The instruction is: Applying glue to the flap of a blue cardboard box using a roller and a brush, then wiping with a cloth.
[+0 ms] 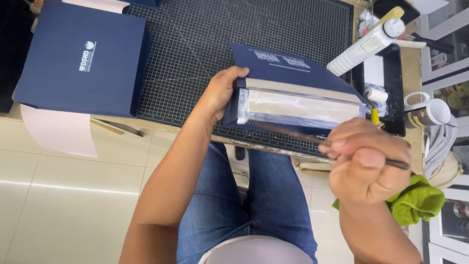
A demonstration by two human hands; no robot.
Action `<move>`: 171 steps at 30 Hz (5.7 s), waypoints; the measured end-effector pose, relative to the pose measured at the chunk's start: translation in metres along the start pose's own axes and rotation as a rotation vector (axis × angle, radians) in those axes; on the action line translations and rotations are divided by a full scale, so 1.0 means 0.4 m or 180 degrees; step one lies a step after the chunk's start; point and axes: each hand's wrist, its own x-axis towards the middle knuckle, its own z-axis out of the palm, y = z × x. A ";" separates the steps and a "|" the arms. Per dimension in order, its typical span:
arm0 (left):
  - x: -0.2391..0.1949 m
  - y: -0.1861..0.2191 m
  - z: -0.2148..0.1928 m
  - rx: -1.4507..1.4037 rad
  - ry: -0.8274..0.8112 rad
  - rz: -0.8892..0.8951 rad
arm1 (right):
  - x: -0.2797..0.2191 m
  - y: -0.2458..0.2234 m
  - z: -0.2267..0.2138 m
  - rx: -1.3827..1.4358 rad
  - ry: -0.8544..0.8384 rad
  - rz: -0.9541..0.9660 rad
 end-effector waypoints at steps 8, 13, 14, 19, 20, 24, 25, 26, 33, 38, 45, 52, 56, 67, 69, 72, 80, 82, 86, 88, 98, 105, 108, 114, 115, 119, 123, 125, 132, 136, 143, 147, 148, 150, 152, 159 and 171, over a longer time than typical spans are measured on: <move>-0.014 0.013 0.010 0.0038 0.0006 -0.0012 | -0.006 -0.002 -0.029 -0.0277 -0.0052 -0.0072; -0.012 0.014 0.015 -0.0052 0.0064 0.0006 | 0.024 -0.007 -0.016 -0.0543 -0.0145 0.0012; -0.012 0.010 0.011 -0.0022 0.0097 0.0007 | 0.024 -0.011 -0.015 -0.0543 -0.0323 0.0042; -0.020 0.014 0.020 0.0052 0.0202 -0.0036 | 0.030 0.000 -0.041 -0.0546 -0.0050 -0.0017; -0.016 0.015 0.017 0.0034 0.0245 -0.0007 | 0.036 0.008 -0.036 -0.0607 -0.0079 0.0039; -0.021 0.021 0.018 0.0110 0.0190 -0.0046 | 0.010 0.029 -0.096 -0.0357 -0.0260 -0.0038; -0.020 0.019 0.016 0.0087 0.0205 -0.0012 | 0.011 0.039 -0.109 -0.0223 -0.0312 -0.0170; -0.015 0.019 0.018 0.0076 0.0196 0.0023 | 0.015 0.048 -0.125 -0.0111 -0.0354 -0.0312; -0.005 0.003 0.004 0.0097 0.0258 0.0046 | -0.015 0.038 -0.180 -0.0152 -0.0611 -0.0336; -0.005 0.010 0.008 0.0143 0.0416 -0.0054 | -0.029 0.024 -0.191 -0.0446 -0.0417 -0.0009; 0.002 0.015 0.011 0.0365 0.0543 -0.0064 | -0.020 0.043 -0.233 -0.0741 -0.0517 -0.0157; 0.000 0.014 0.008 0.0300 0.0549 -0.0034 | -0.044 0.050 -0.287 -0.0523 -0.0505 -0.0030; 0.003 0.015 0.010 0.0247 0.0609 -0.0056 | -0.039 0.061 -0.347 -0.0570 -0.0473 -0.0381; 0.001 0.013 0.015 0.0207 0.0783 -0.0082 | -0.050 0.043 -0.391 -0.0724 -0.0642 -0.0135; 0.009 0.015 0.013 0.0146 0.0818 -0.0033 | -0.059 0.035 -0.405 -0.0794 -0.0682 -0.0039; -0.002 0.012 0.015 0.0206 0.0944 -0.0086 | -0.083 0.022 -0.435 -0.0975 -0.0321 0.0036; -0.008 0.020 0.024 0.0271 0.1050 -0.0116 | -0.088 0.034 -0.452 -0.0976 -0.0220 -0.0051; -0.001 0.016 0.019 0.0251 0.1027 -0.0109 | -0.095 0.024 -0.449 -0.0994 -0.0338 0.0048; -0.001 0.012 0.011 0.0279 0.1022 -0.0120 | -0.096 0.003 -0.480 -0.1134 -0.0334 -0.0060; -0.003 0.015 0.017 0.0287 0.1062 -0.0126 | -0.094 0.005 -0.467 -0.1179 -0.0428 0.0076; -0.006 0.014 0.017 0.0295 0.0954 -0.0074 | -0.057 0.025 -0.438 -0.1050 0.1368 0.1063; -0.004 0.017 0.019 0.0278 0.1005 -0.0073 | -0.046 0.073 -0.368 -0.0527 0.1897 0.2455; -0.007 0.018 0.019 0.0306 0.1043 -0.0112 | -0.061 0.073 -0.427 -0.1016 0.2042 0.2783; 0.001 0.013 0.016 0.0242 0.1092 -0.0044 | -0.023 0.052 -0.347 -0.0607 0.2229 0.2109; 0.001 0.013 0.016 0.0266 0.1105 -0.0037 | -0.019 0.058 -0.320 -0.0421 0.1848 0.2064; -0.001 0.012 0.015 0.0243 0.1174 -0.0078 | -0.035 0.072 -0.329 -0.0786 0.1486 0.1979; -0.010 0.016 0.019 0.0271 0.1123 -0.0095 | -0.045 0.053 -0.417 -0.1380 0.1791 0.2196; -0.007 0.018 0.023 0.0237 0.1117 -0.0087 | -0.035 0.058 -0.428 -0.1071 0.1944 0.1843; -0.019 0.023 0.031 0.0307 0.1118 -0.0147 | -0.060 0.080 -0.430 -0.0813 0.1677 0.2243; -0.010 0.020 0.022 0.0322 0.1008 -0.0088 | -0.060 0.077 -0.474 -0.0956 0.1958 0.1907; -0.005 0.014 0.017 0.0257 0.1006 -0.0075 | -0.062 0.095 -0.461 -0.1120 0.1917 0.2318; -0.004 0.019 0.023 0.0322 0.1005 -0.0119 | -0.064 0.084 -0.482 -0.1025 0.2227 0.1997; -0.006 0.018 0.023 0.0302 0.1023 -0.0093 | -0.057 0.071 -0.468 -0.0899 0.1987 0.2048; -0.008 0.018 0.029 0.0276 0.1041 -0.0053 | -0.051 0.062 -0.457 -0.0767 0.1743 0.2083; -0.019 0.020 0.031 0.0273 0.1080 -0.0140 | -0.054 0.073 -0.459 -0.0942 0.1954 0.2218; -0.007 0.022 0.033 0.0247 0.1016 -0.0112 | -0.007 0.068 -0.304 -0.0238 0.2419 0.1979; -0.014 0.026 0.026 0.0390 0.0824 -0.0114 | -0.023 0.086 -0.299 -0.0548 0.2100 0.2113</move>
